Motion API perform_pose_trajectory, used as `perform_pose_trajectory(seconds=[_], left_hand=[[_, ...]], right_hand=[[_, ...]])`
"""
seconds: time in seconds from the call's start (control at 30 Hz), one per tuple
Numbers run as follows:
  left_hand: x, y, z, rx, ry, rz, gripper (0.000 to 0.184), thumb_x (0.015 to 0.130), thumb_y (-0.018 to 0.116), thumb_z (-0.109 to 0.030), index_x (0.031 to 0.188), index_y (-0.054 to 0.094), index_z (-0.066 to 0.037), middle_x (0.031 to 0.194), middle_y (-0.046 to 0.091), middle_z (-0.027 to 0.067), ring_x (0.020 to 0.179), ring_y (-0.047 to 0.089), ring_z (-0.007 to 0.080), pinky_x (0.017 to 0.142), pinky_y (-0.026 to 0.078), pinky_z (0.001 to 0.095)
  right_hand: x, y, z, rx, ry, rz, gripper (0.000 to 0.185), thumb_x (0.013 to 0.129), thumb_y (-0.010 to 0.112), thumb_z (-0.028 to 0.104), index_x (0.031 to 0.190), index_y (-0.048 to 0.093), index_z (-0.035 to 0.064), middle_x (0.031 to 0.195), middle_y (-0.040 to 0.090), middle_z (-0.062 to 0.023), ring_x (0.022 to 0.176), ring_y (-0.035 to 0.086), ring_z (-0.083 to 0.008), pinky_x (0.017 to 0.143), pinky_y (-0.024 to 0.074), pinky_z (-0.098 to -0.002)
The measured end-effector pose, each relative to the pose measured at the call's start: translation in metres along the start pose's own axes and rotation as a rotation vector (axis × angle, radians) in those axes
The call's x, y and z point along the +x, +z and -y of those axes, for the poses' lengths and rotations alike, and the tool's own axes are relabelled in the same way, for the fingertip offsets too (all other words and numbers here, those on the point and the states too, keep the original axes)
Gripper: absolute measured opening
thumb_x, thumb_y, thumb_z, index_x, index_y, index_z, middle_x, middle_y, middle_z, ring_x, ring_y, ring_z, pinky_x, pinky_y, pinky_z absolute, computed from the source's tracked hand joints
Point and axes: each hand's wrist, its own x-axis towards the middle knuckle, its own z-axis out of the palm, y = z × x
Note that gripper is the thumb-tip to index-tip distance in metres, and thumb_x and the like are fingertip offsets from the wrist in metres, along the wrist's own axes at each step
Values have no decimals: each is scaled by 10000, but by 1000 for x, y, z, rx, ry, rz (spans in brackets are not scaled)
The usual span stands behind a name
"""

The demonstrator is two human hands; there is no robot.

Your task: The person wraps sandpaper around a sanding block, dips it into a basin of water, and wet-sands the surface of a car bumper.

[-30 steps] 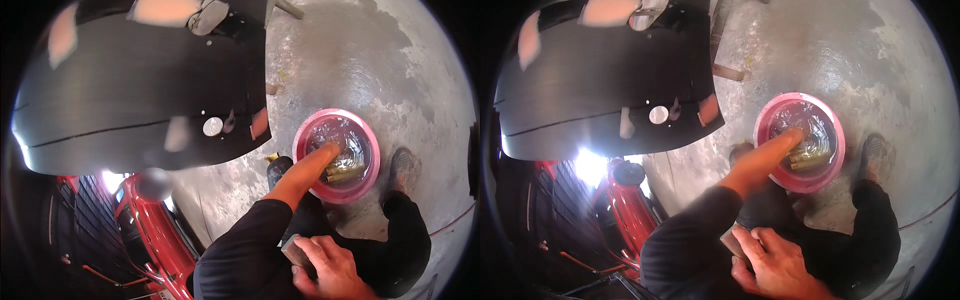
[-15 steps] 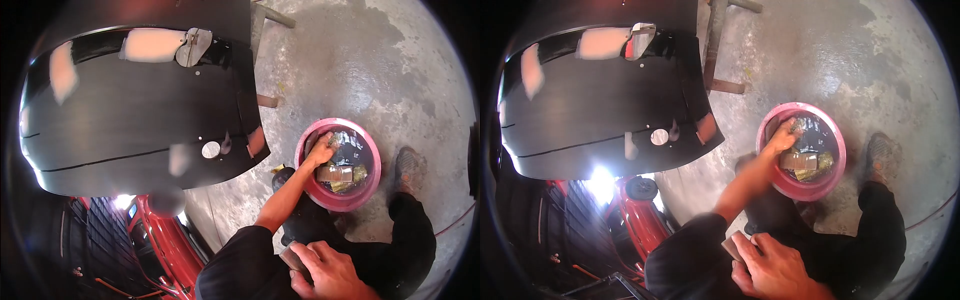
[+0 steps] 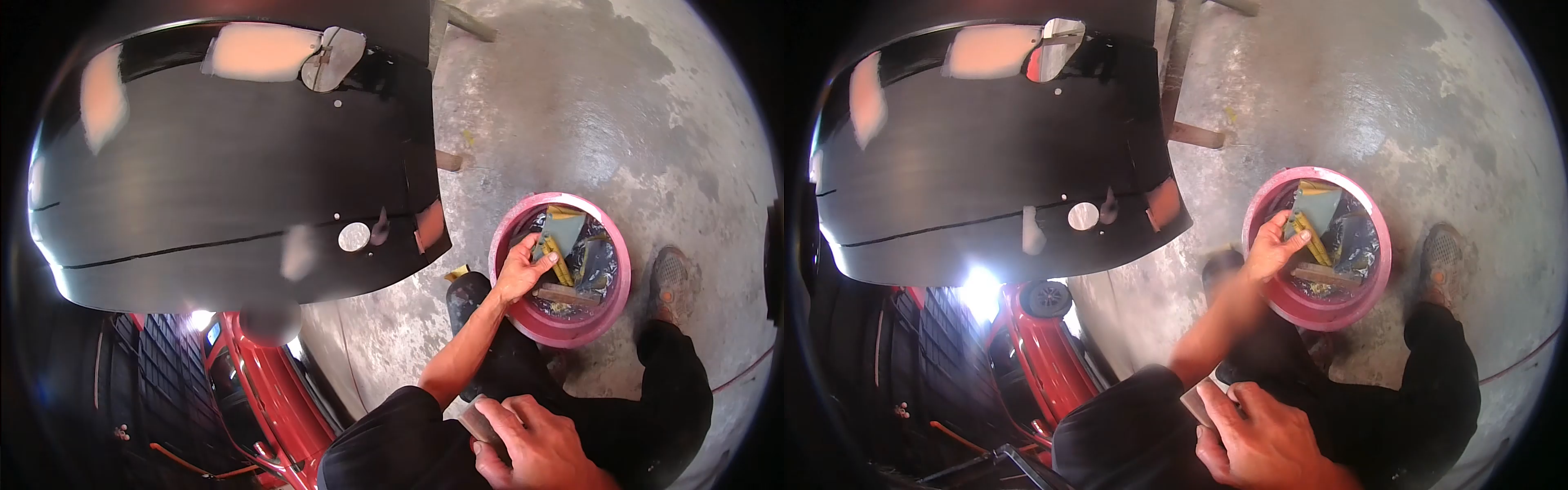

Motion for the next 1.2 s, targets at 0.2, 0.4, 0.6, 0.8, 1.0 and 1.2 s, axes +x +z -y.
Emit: perform_pose_trajectory(seconds=[0.2,0.4,0.6,0.8,1.0,1.2], left_hand=[[0,-20,-14,-317,-110,249,695,986,444,-502,1495,285,-57,1460,432,121,1322,439,242,1110,322,383],[19,-29,8,767,93,-139,344,952,487,-126,1266,546,3,1185,628,215,1121,601,349,989,453,402],[6,35,7,1014,290,-378,391,919,588,-247,1211,553,10,1259,513,294,1200,473,479,1026,388,501],[-13,50,35,973,66,-213,381,849,691,-236,1150,596,-23,1136,598,205,1039,605,389,916,480,448],[-19,31,3,578,80,72,221,852,686,-174,1021,632,-44,911,678,162,839,663,315,748,493,383],[-26,20,35,476,44,74,172,957,561,-80,1102,486,-28,832,610,93,797,647,194,727,527,327]], right_hand=[[1,0,0,-12,-6,-27,435,782,665,131,1198,563,56,950,588,-146,827,633,-321,687,532,-379],[0,0,1,-5,-18,-16,413,783,665,127,1178,568,53,941,584,-148,816,631,-322,678,530,-380],[-1,-1,-1,-11,-40,-48,412,787,664,129,1182,568,58,944,586,-149,812,632,-324,677,531,-380],[-4,-5,3,18,-11,-29,417,793,655,121,1196,560,72,947,590,-150,823,630,-329,704,532,-382],[-4,-4,3,5,-19,-19,418,795,648,103,1201,554,71,947,594,-143,827,629,-329,709,528,-392],[-5,-3,4,-3,-86,-27,423,793,644,81,1205,547,60,946,598,-147,825,626,-341,715,525,-400]])
